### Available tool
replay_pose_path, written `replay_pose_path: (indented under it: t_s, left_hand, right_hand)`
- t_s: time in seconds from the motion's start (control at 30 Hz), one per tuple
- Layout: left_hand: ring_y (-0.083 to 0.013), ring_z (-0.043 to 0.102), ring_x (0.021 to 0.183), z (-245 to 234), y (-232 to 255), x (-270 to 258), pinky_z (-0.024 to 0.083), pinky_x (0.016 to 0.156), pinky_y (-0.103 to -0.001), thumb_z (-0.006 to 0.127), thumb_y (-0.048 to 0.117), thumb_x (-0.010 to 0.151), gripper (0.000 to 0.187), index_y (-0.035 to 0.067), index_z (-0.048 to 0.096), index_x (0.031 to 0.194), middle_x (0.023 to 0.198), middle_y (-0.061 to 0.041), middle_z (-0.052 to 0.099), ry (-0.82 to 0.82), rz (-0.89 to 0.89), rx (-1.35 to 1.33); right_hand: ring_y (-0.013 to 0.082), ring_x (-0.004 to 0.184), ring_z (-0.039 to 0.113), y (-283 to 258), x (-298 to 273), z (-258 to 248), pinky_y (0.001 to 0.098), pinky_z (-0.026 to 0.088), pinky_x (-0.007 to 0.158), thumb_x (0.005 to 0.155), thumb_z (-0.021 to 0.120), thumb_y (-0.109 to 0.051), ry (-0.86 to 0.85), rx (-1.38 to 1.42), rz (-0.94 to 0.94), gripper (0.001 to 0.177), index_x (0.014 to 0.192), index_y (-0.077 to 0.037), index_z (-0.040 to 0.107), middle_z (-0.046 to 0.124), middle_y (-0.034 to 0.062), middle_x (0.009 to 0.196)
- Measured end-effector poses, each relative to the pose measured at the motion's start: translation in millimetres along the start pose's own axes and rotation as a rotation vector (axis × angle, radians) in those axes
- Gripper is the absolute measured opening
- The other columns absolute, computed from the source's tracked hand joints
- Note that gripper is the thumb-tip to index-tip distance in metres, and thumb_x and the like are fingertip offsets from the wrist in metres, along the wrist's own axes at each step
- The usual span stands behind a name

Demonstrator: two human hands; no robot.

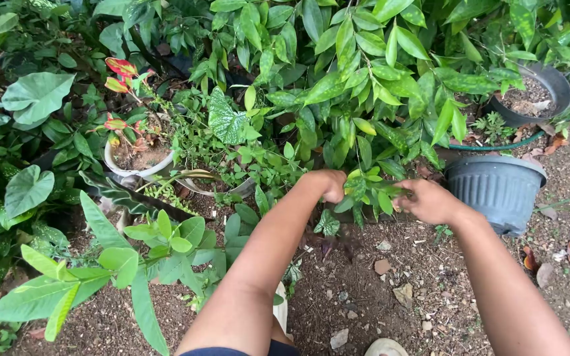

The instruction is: Checking and inspecting leaves and stems of various plants in a garden.

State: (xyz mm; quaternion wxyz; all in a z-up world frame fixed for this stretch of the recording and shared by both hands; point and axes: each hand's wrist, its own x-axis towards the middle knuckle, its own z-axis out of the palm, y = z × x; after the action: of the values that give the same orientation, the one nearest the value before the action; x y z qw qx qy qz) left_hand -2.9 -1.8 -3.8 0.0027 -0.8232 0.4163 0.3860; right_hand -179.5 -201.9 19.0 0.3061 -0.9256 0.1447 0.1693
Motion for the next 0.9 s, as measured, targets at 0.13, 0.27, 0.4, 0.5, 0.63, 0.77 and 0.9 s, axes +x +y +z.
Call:
replay_pose_path:
  t_s: [0.13,0.27,0.4,0.5,0.63,0.77,0.9]
  left_hand:
    - [-0.0324,0.066,0.121,9,9,4,0.054,0.1,-0.04,0.064,0.011,0.083,0.045,0.0,0.068,0.126,0.13,-0.021,0.067,0.098,0.06,-0.032]
    - [-0.0346,0.057,0.127,14,26,6,0.047,0.104,-0.043,0.063,0.02,0.088,0.05,0.008,0.056,0.136,0.139,-0.019,0.058,0.138,0.038,-0.086]
    - [-0.0328,0.063,0.124,13,49,-1,0.051,0.104,-0.042,0.06,0.024,0.09,0.043,0.012,0.065,0.131,0.137,-0.016,0.066,0.164,0.159,-0.071]
    - [-0.0314,0.066,0.12,9,65,-12,0.053,0.103,-0.043,0.058,0.03,0.092,0.04,0.015,0.066,0.128,0.134,-0.014,0.067,0.159,0.183,0.002]
    - [-0.0324,0.066,0.116,15,66,-2,0.053,0.099,-0.045,0.056,0.03,0.091,0.035,0.016,0.065,0.123,0.128,-0.014,0.067,0.171,0.232,0.031]
    - [-0.0335,0.067,0.114,25,49,14,0.053,0.097,-0.046,0.055,0.028,0.091,0.033,0.015,0.064,0.12,0.124,-0.014,0.068,0.162,0.254,0.033]
    - [-0.0336,0.068,0.113,6,30,2,0.055,0.097,-0.047,0.059,0.024,0.09,0.028,0.008,0.069,0.112,0.12,-0.017,0.072,-0.008,0.237,0.103]
  right_hand:
    - [0.0165,0.088,0.076,54,24,16,0.0323,0.058,0.085,0.091,0.062,-0.005,0.058,0.233,-0.252,0.022,0.111,-0.001,0.072,0.081,0.011,0.095]
    - [0.0169,0.078,0.067,13,12,1,0.0315,0.058,0.076,0.101,0.055,-0.005,0.12,0.445,-0.145,0.025,0.122,-0.001,0.068,0.08,0.0088,0.101]
    - [0.0118,0.083,0.067,-11,5,-8,0.029,0.058,0.073,0.1,0.056,-0.006,0.226,0.511,-0.193,0.028,0.125,-0.001,0.068,0.077,0.0071,0.102]
    - [0.0099,0.086,0.069,-20,-1,-13,0.0288,0.059,0.073,0.099,0.058,-0.007,0.256,0.5,-0.206,0.029,0.125,-0.002,0.068,0.077,0.006,0.103]
    - [0.013,0.084,0.07,-9,0,-10,0.0316,0.058,0.073,0.097,0.063,-0.013,0.23,0.449,-0.183,0.031,0.126,-0.002,0.069,0.079,0.0072,0.101]
    - [0.0183,0.085,0.073,-14,-16,-15,0.0341,0.059,0.08,0.095,0.07,-0.022,0.18,0.225,-0.137,0.031,0.12,-0.003,0.074,0.081,0.0103,0.095]
    - [0.0198,0.088,0.075,-11,-20,-14,0.0351,0.058,0.086,0.093,0.072,-0.03,0.151,0.032,-0.115,0.038,0.121,-0.005,0.072,0.078,0.0115,0.097]
